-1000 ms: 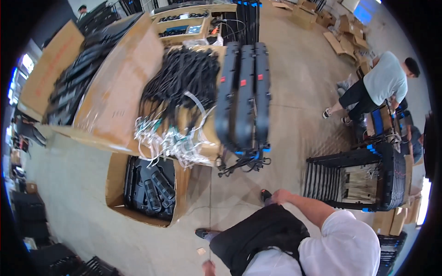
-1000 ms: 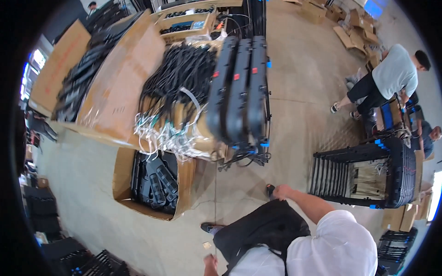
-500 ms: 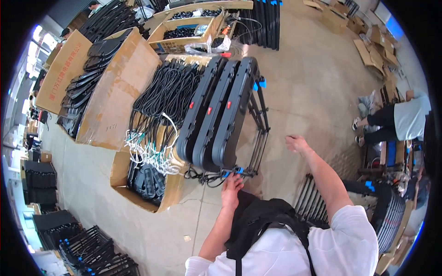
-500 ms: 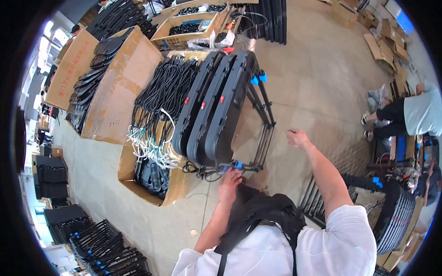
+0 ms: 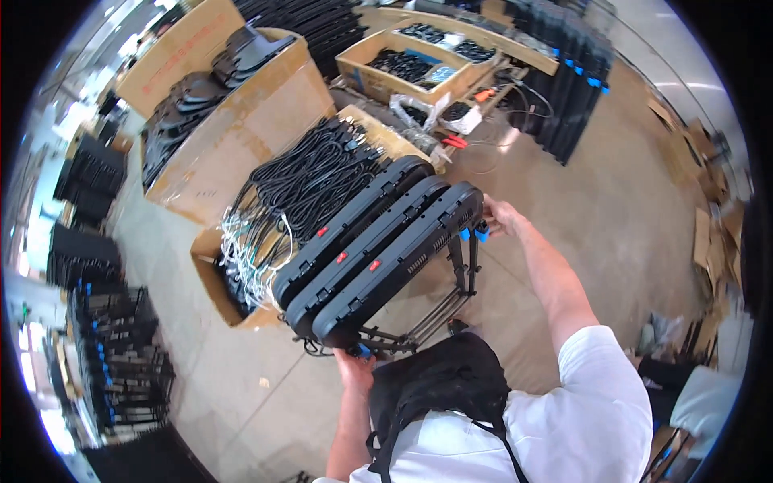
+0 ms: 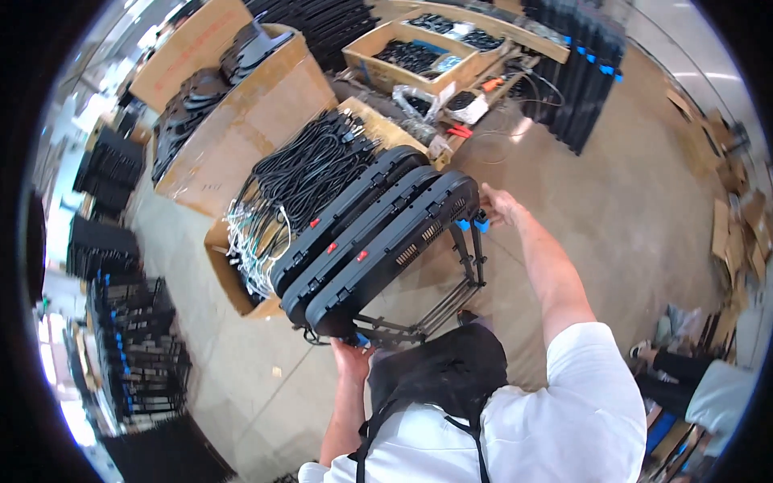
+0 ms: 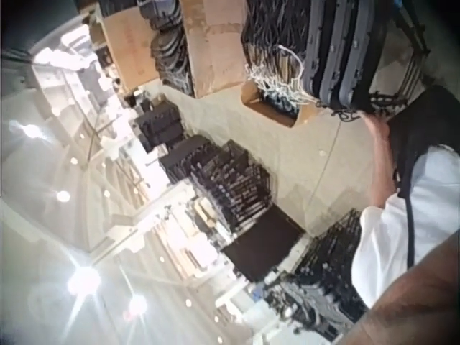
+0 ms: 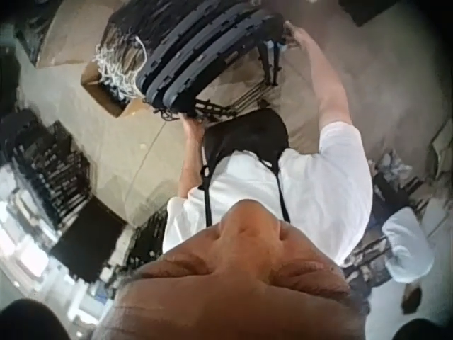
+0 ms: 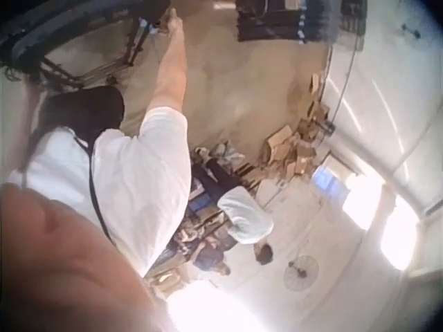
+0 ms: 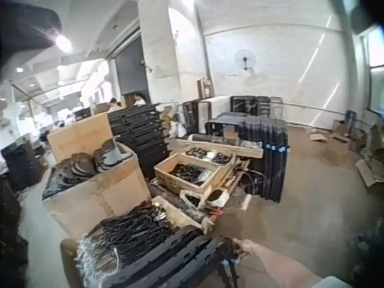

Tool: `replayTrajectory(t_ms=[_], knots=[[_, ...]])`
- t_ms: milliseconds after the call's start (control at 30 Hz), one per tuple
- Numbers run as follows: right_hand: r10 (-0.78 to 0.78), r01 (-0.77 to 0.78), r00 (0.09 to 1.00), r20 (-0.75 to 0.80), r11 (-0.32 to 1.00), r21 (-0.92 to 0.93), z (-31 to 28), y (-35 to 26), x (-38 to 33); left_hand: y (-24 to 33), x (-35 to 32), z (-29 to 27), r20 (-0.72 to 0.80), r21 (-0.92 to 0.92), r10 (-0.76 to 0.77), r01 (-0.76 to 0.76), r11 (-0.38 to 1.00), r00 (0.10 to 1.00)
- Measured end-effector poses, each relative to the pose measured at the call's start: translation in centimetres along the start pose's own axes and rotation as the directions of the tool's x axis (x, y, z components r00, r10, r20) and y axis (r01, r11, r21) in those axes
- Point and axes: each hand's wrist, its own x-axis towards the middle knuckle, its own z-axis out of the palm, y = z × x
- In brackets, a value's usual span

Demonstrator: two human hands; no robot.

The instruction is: Assembling electronic components, housings, and wiring onto metal frames for fitness equipment.

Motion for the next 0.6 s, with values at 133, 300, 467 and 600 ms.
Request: replayTrajectory(t_ms=[133,300,467,600], knots=[[-0.091,0.110,0.991,0.099,0.971,-0.213,3.7,0.4,0.6,-0.8,1.2,-1.9,0.061,0.036,0.094,-0.096,0.995,0.994],[-0.036,0.060,0.990,0.137,0.982,-0.177,1.1,2.2,-0.7,-3.2,-1.2,-0.6,-0.081,0.014,0.122,-0.121,0.993,0.989],[-0.114,0.197,0.948,0.298,0.944,-0.265,5.5,-1.2,-2.4,0.1,1.4,-5.2,-0.025,0.018,0.150,-0.150,0.989,0.988],[-0.044,0.085,0.866,0.498,0.994,-0.061,5.1,0.2,1.7,1.6,3.3,-7.1,0.098,0.136,-0.076,0.062,0.989,0.992]])
